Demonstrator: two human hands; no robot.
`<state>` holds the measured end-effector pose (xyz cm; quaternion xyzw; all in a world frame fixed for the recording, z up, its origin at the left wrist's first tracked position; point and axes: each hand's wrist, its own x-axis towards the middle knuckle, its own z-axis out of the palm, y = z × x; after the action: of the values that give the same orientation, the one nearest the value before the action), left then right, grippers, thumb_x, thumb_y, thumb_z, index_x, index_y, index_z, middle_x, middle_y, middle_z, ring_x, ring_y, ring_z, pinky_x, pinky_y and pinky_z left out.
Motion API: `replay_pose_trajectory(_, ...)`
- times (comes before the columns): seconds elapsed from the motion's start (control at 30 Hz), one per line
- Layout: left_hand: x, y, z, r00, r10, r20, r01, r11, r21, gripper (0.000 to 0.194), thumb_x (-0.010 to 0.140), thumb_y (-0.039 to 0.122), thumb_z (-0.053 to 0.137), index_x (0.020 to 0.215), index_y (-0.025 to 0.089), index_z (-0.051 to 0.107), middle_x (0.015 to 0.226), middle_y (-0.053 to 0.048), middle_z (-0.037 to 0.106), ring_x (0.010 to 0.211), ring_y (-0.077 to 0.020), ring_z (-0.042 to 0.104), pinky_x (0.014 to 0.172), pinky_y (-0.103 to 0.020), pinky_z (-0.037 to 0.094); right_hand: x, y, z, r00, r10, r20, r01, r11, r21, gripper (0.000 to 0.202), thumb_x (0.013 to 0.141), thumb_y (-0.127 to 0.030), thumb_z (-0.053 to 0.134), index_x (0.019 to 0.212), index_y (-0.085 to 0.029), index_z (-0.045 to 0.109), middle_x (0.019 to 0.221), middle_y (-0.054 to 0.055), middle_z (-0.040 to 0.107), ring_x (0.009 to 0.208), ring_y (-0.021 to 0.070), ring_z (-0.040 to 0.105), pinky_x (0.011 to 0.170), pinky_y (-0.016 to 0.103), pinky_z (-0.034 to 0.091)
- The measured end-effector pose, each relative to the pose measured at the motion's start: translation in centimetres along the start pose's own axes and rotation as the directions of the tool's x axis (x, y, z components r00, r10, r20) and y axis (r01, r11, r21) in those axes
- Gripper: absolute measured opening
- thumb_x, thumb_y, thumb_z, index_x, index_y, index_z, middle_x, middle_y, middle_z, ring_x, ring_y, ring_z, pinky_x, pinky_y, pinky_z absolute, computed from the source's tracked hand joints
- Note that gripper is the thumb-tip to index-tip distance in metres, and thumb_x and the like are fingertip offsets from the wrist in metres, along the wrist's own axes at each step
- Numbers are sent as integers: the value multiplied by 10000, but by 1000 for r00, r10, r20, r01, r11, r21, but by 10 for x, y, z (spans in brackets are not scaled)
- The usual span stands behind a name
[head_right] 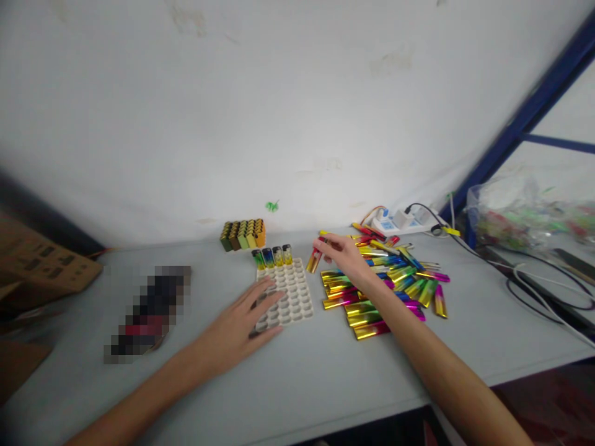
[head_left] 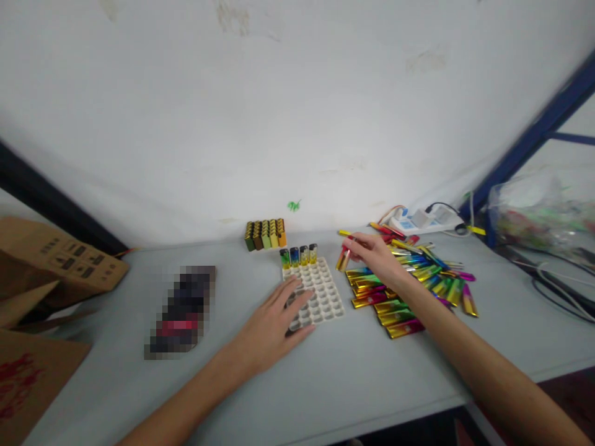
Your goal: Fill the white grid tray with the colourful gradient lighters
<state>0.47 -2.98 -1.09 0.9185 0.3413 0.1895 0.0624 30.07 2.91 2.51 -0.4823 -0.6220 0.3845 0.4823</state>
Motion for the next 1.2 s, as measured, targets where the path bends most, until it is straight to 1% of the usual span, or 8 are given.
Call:
replay_pose_trajectory(0.13, 0, 1, -1, 1000, -3, 5, 3, 1000, -1, 521, 999, 444, 612, 1476, 248, 530, 1585, -142, 452, 1486, -328, 430, 1196, -523, 441, -10, -4, 15, 988, 98, 118, -126, 955, 270, 392, 912, -606, 654, 954, -217, 637, 957, 35, 685, 866, 176, 660, 759, 304, 560)
replay_pose_trajectory(0.2, 0, 1, -1, 1000, -1, 11, 1, 1000, -4, 522, 1003, 447, 605, 1475, 238, 526, 1584, -150, 447, 1490, -330, 422, 1202, -529, 431, -14, -7, 22, 979, 97, 178, -150, 937, 316, 374, 929, -596, 642, 1021, -234, 616, 903, 25, 693, 798, 172, 671, 715, 301, 558)
replay_pose_trajectory(0.33, 1, 1, 0, 1000, 3, 21, -3, 1000, -11, 523, 1009, 448, 593, 1474, 220, 521, 1576, -169, 442, 1498, -329, 407, 1211, -541, 416, -18, -14, 34, 985, 41, 168, -89, 954, 285, 393, 922, -598, 651, 989, -212, 630, 624, -62, 483, 537, 105, 476, 524, 229, 423)
replay_pose_trajectory(0.5, -1, 0, 0, 1000, 9, 2, -9, 1000, -29, 520, 1005, 450, 599, 1468, 223, 530, 1581, -165, 443, 1496, -330, 410, 1216, -540, 410, -22, -17, 42, 978, 152, 144, -187, 943, 276, 491, 904, -699, 588, 886, -209, 611, 615, -80, 320, 479, 84, 250, 424, 212, 195)
replay_pose_trajectory(0.63, -1, -1, 0, 1000, 1, -5, -1, 1000, -31, 529, 996, 452, 613, 1469, 230, 533, 1581, -159, 450, 1490, -335, 420, 1204, -538, 428, -24, -14, 47, 956, 249, 153, -284, 916, 284, 600, 928, -714, 455, 588, -223, 395, 532, -70, 257, 452, 86, 186, 423, 241, 145)
replay_pose_trajectory(0.8, 0, 0, -1, 1000, 7, -7, -8, 1000, -30, 520, 999, 446, 609, 1471, 239, 533, 1577, -146, 457, 1489, -326, 423, 1211, -529, 422, -25, -11, 54, 949, 309, 67, -316, 926, 208, 509, 923, -566, 428, 544, -253, 295, 484, -64, 231, 421, 95, 165, 393, 255, 142)
replay_pose_trajectory(1.07, 0, -1, -1, 1000, 2, 1, -2, 999, -36, 521, 1000, 449, 605, 1471, 238, 532, 1583, -146, 443, 1490, -327, 418, 1216, -526, 417, -26, -14, 55, 941, 322, 108, -339, 913, 229, 516, 934, -628, 442, 605, -231, 410, 517, -67, 273, 433, 94, 210, 402, 247, 152)
replay_pose_trajectory(1.2, -1, -2, 1, 1000, 2, 9, -2, 1000, -28, 533, 1006, 452, 597, 1488, 238, 514, 1592, -152, 429, 1497, -325, 408, 1223, -529, 406, -18, -9, 45, 957, 186, 221, -236, 944, 231, 529, 930, -711, 479, 911, -200, 616, 662, -42, 440, 542, 119, 386, 471, 244, 318)
